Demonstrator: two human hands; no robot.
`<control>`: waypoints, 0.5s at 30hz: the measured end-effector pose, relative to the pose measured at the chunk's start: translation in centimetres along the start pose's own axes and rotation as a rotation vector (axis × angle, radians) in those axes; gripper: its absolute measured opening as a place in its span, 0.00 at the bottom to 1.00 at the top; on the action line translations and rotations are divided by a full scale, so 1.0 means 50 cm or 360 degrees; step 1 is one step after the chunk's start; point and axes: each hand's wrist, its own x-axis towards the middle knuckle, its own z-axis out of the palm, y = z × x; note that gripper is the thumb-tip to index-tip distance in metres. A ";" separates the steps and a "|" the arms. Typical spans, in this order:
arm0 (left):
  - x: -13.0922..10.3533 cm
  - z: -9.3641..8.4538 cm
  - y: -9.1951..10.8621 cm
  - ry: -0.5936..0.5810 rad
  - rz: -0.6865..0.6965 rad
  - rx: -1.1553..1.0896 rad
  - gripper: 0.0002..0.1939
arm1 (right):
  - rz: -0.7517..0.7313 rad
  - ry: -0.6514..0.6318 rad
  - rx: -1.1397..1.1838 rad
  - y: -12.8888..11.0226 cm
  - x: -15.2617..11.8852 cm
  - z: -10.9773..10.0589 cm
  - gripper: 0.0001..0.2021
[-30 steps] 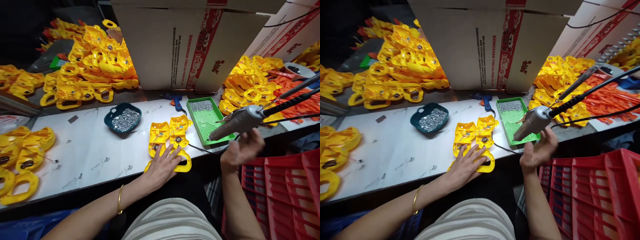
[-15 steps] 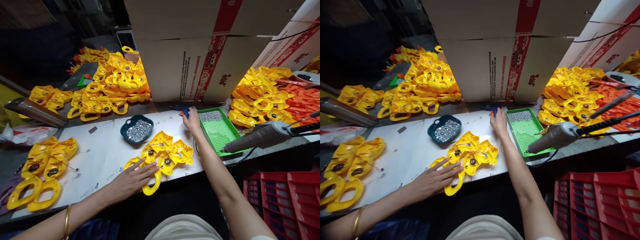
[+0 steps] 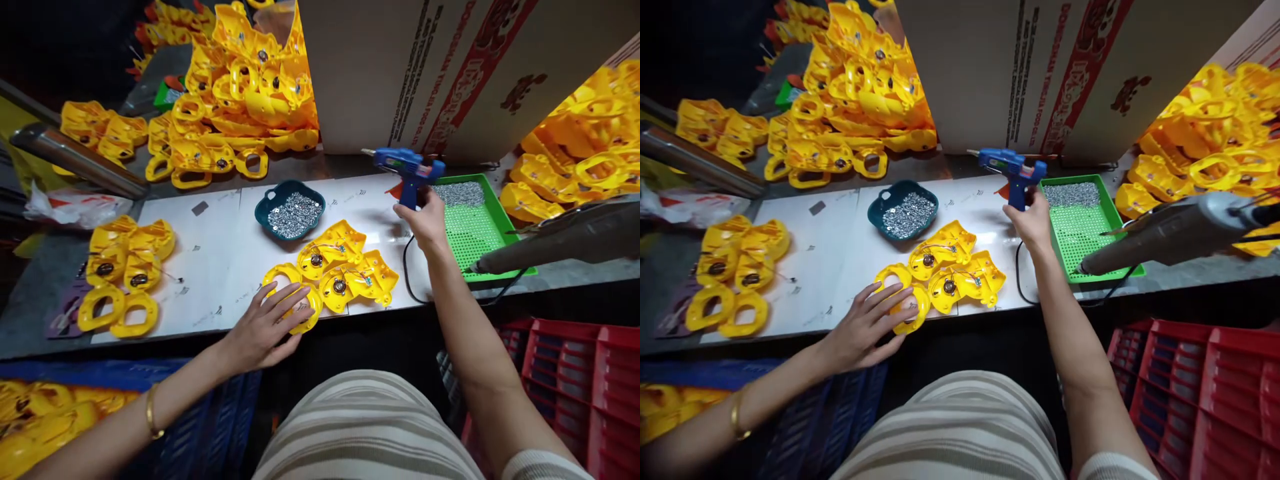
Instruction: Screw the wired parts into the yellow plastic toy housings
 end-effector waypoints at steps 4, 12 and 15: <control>0.088 0.033 0.070 0.0227 -0.0236 -0.0044 0.30 | 0.0162 -0.0235 0.0395 -0.044 -0.138 -0.089 0.17; 0.263 0.106 0.101 0.0073 -0.0540 -0.0015 0.52 | 0.0471 -0.0528 0.0501 -0.017 -0.327 -0.186 0.18; 0.272 0.117 0.106 -0.0022 -0.0588 -0.0031 0.52 | 0.0547 -0.0715 0.0537 -0.002 -0.356 -0.202 0.17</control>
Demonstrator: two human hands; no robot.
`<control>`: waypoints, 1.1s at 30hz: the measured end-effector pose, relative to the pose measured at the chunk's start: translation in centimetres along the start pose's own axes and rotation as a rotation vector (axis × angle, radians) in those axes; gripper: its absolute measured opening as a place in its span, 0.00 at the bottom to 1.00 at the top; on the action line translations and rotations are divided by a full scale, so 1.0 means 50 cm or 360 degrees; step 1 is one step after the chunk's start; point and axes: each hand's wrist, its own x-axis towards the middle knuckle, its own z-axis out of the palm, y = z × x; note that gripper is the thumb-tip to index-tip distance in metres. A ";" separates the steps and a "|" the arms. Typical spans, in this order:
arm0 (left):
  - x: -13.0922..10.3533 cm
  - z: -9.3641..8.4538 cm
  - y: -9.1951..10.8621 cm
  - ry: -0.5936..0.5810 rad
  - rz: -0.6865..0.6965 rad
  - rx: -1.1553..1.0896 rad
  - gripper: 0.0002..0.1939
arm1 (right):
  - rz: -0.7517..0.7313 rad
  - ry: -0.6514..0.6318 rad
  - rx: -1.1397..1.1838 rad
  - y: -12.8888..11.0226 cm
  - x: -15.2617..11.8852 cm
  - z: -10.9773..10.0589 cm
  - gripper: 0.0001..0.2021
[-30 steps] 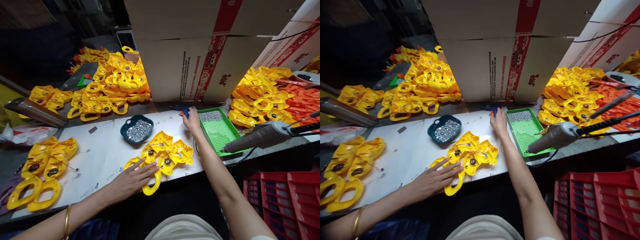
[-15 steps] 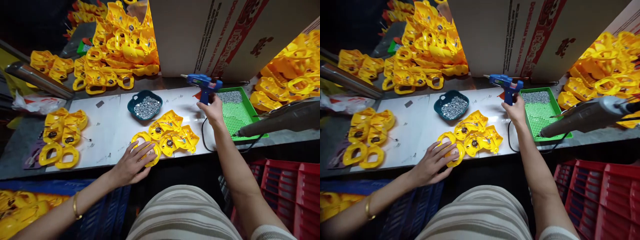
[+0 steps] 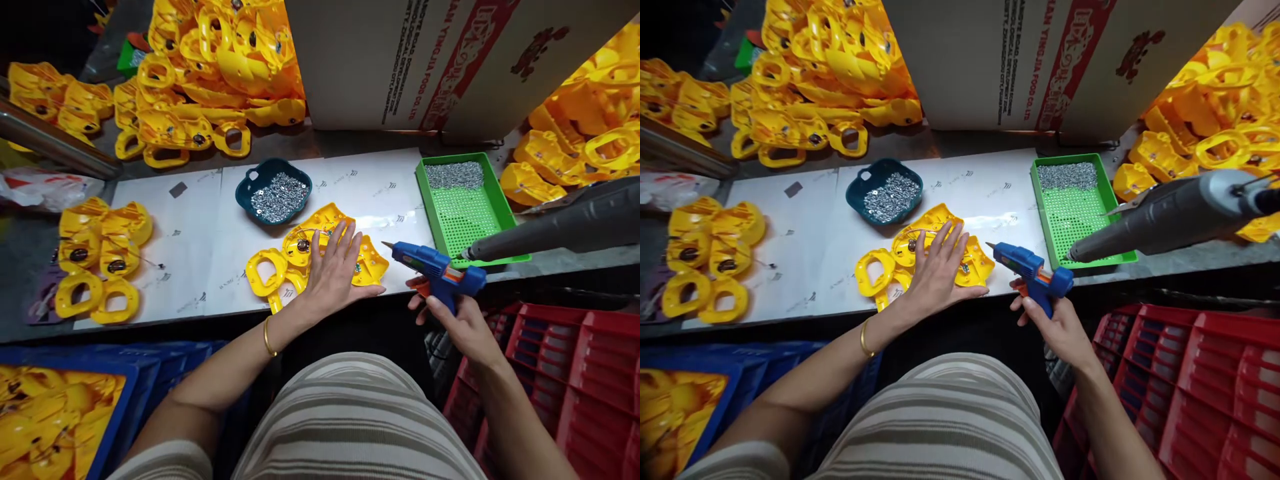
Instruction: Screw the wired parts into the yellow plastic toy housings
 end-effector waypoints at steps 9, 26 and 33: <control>-0.018 0.002 0.002 0.0006 -0.0009 0.0000 0.50 | 0.0221 -0.0038 0.0177 -0.003 -0.037 -0.011 0.17; -0.012 0.002 0.009 -0.0007 -0.0032 0.0016 0.49 | 0.0333 -0.0068 -0.0181 -0.031 -0.038 -0.012 0.20; -0.012 0.008 0.010 0.0009 -0.0024 0.0024 0.50 | 0.0345 -0.0062 -0.0380 -0.041 -0.036 -0.017 0.23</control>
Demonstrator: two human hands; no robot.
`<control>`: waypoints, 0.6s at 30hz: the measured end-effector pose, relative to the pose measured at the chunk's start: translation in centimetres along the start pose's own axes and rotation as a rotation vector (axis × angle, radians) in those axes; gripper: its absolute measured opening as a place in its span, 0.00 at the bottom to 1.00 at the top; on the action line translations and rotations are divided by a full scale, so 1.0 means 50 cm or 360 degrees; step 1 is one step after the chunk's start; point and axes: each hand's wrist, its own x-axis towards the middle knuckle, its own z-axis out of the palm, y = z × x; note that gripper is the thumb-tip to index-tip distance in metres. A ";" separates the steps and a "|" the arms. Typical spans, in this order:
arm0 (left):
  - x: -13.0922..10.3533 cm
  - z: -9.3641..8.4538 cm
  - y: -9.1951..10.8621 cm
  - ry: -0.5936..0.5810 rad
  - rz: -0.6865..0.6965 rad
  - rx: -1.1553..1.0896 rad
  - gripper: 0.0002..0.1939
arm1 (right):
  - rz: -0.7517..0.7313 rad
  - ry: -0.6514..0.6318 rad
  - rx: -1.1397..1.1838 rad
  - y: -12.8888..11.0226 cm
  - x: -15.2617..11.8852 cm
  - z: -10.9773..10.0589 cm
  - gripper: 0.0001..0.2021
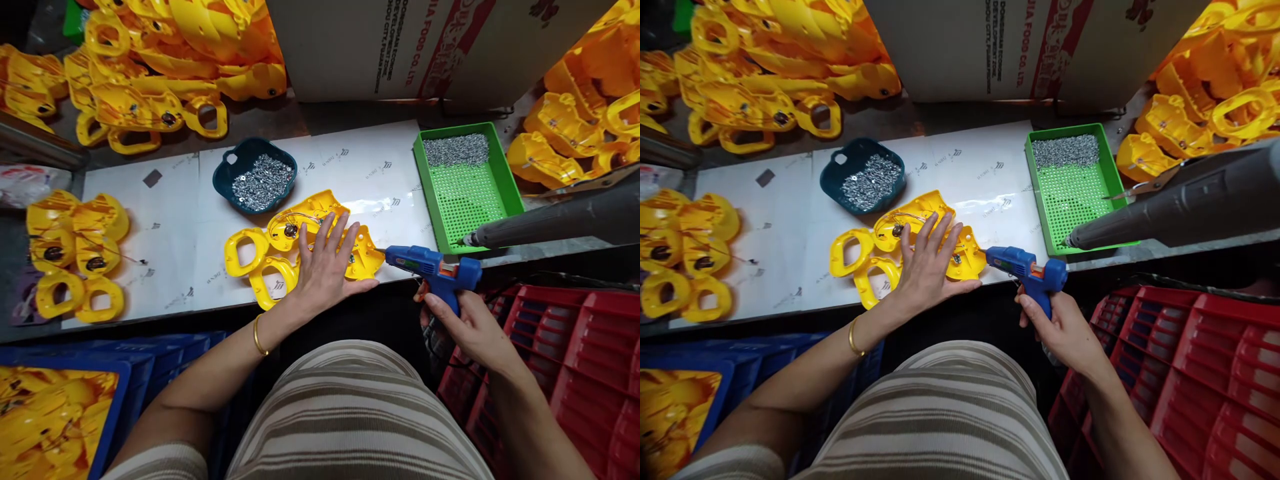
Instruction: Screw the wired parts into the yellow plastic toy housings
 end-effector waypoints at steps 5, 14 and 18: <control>0.001 -0.001 0.003 0.0000 0.0000 0.0018 0.49 | 0.0009 0.0007 -0.0066 0.004 0.001 -0.002 0.24; 0.000 -0.002 0.003 -0.0009 -0.0001 0.0015 0.50 | -0.0018 0.0035 -0.0215 0.012 0.001 -0.004 0.26; 0.000 -0.001 0.003 -0.0017 -0.0003 0.0002 0.50 | -0.0029 0.0027 -0.0293 0.008 0.000 -0.008 0.27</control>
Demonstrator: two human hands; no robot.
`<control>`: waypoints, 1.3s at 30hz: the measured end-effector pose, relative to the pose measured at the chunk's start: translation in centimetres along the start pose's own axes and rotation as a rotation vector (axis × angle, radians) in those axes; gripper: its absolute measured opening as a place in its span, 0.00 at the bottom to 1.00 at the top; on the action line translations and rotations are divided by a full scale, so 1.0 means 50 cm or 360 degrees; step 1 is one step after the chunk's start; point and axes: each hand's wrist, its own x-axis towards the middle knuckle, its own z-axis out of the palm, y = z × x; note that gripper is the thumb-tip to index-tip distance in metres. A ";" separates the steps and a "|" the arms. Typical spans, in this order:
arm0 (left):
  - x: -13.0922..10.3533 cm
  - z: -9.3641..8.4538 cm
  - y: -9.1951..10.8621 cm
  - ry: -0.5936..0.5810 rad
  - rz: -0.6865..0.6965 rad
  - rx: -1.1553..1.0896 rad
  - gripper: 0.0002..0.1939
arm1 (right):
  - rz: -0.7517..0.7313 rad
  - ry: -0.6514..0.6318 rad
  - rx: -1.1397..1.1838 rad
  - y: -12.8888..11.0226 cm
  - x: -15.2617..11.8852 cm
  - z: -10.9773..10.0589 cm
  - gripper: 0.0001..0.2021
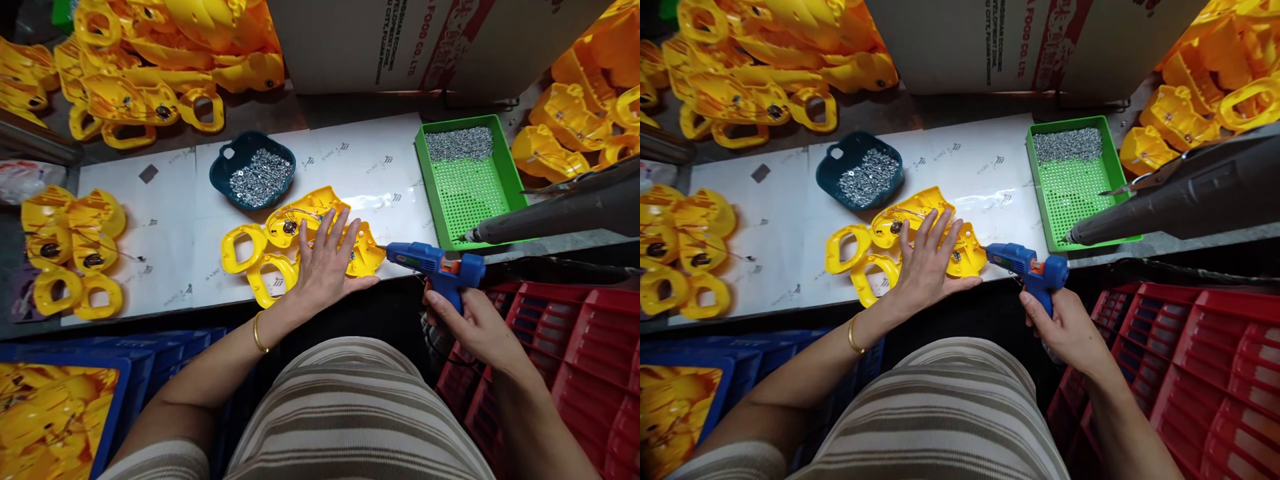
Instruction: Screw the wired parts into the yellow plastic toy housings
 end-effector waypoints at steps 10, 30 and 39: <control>-0.003 0.002 -0.001 0.0017 0.0004 0.0022 0.50 | -0.0070 0.0072 -0.0095 -0.018 -0.004 -0.007 0.26; 0.040 -0.033 -0.101 0.0200 -0.0207 0.0016 0.42 | -0.0343 0.0068 0.0427 -0.089 0.120 -0.016 0.19; 0.077 -0.007 -0.118 0.0188 -0.0204 -0.0005 0.42 | -0.0249 -0.0063 0.0157 -0.095 0.194 -0.010 0.27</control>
